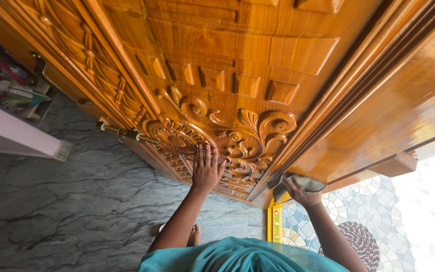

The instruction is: The person wipes the surface of a large, ornate wooden door using a grey cloth. They systematically clean the carved panels, the flat sections, and the area around the metal handle and latch.

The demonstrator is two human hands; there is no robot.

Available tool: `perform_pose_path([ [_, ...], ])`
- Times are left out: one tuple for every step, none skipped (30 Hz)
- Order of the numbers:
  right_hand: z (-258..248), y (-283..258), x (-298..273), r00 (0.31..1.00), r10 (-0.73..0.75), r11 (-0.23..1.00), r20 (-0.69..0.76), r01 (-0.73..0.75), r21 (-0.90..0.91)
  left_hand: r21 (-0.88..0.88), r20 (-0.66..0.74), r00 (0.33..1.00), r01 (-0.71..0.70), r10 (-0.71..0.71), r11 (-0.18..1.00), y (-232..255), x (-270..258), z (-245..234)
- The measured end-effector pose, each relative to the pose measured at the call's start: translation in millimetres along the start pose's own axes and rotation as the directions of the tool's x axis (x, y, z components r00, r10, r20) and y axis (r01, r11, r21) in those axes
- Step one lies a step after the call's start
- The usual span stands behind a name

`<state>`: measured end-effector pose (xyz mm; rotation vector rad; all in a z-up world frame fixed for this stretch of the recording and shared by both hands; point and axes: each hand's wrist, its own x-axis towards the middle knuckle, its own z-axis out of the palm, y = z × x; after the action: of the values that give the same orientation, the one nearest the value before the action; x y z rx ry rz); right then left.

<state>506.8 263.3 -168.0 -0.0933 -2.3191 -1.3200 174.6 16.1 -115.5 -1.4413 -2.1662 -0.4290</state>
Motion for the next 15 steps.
perform_pose_path([
  [-1.8,-3.1,-0.7,0.986,-0.165,0.978,0.027,0.167,-0.128,0.0,0.028,1.0,0.009,-0.009,1.0,0.1,0.1,-0.9],
  [-3.1,-3.7,-0.9,0.945,-0.319,0.912,0.075,0.328,-0.249,-0.003,0.005,1.0,0.005,-0.005,1.0,0.4,-0.2,-2.1],
  [-6.8,-5.0,-3.3,0.941,-0.198,0.978,0.274,0.169,0.125,-0.006,-0.017,1.0,0.001,-0.001,1.0,0.4,-0.7,-3.8],
  [-14.1,-8.0,-9.4,0.858,-0.153,0.897,0.49,-0.088,0.434,-0.009,-0.041,0.999,-0.004,0.004,1.0,0.7,-0.8,-5.4],
  [-21.4,-6.9,-12.7,0.712,-0.195,0.689,0.674,-0.389,0.611,-0.012,-0.044,0.999,-0.002,0.002,1.0,1.1,-1.0,-7.1],
  [-24.8,-3.7,-12.9,0.819,-0.104,0.726,0.565,-0.326,0.606,-0.015,-0.046,0.999,-0.002,0.001,1.0,0.6,-1.1,-8.8],
  [-27.6,-0.8,-12.3,0.902,-0.02,0.763,0.432,-0.265,0.589,-0.017,-0.049,0.999,-0.002,0.001,1.0,0.6,-2.3,-10.8],
  [-27.8,1.7,-8.2,0.959,0.056,0.802,0.277,-0.209,0.56,-0.008,-0.045,0.999,-0.004,0.004,1.0,-0.2,-2.4,-12.6],
  [-27.5,5.8,-4.6,0.957,0.051,0.791,0.286,-0.213,0.573,0.0,-0.04,0.999,-0.007,0.007,1.0,-1.0,-2.5,-14.1],
  [-27.8,11.6,-2.2,0.954,0.044,0.78,0.296,-0.218,0.586,0.008,-0.034,0.999,-0.009,0.009,1.0,-1.8,-3.1,-15.2],
  [-28.6,15.0,2.6,0.952,0.037,0.769,0.305,-0.222,0.599,0.012,-0.015,1.0,-0.007,0.007,1.0,-2.5,-2.7,-15.4],
  [-30.9,16.0,9.5,0.962,0.119,0.782,0.244,-0.242,0.574,0.016,0.007,1.0,-0.007,0.007,1.0,-3.7,-2.8,-15.6],
  [-31.9,20.0,17.7,0.964,0.197,0.792,0.179,-0.264,0.55,0.019,0.029,1.0,-0.007,0.006,1.0,-5.0,-3.4,-15.8],
  [-31.2,23.8,30.1,0.956,0.273,0.799,0.11,-0.289,0.527,-0.001,0.038,0.999,-0.013,0.013,1.0,-6.7,-4.3,-16.1],
  [-31.5,27.0,45.0,0.945,0.319,0.802,0.068,-0.307,0.512,-0.021,0.046,0.999,-0.018,0.019,1.0,-8.4,-5.5,-16.8],
])
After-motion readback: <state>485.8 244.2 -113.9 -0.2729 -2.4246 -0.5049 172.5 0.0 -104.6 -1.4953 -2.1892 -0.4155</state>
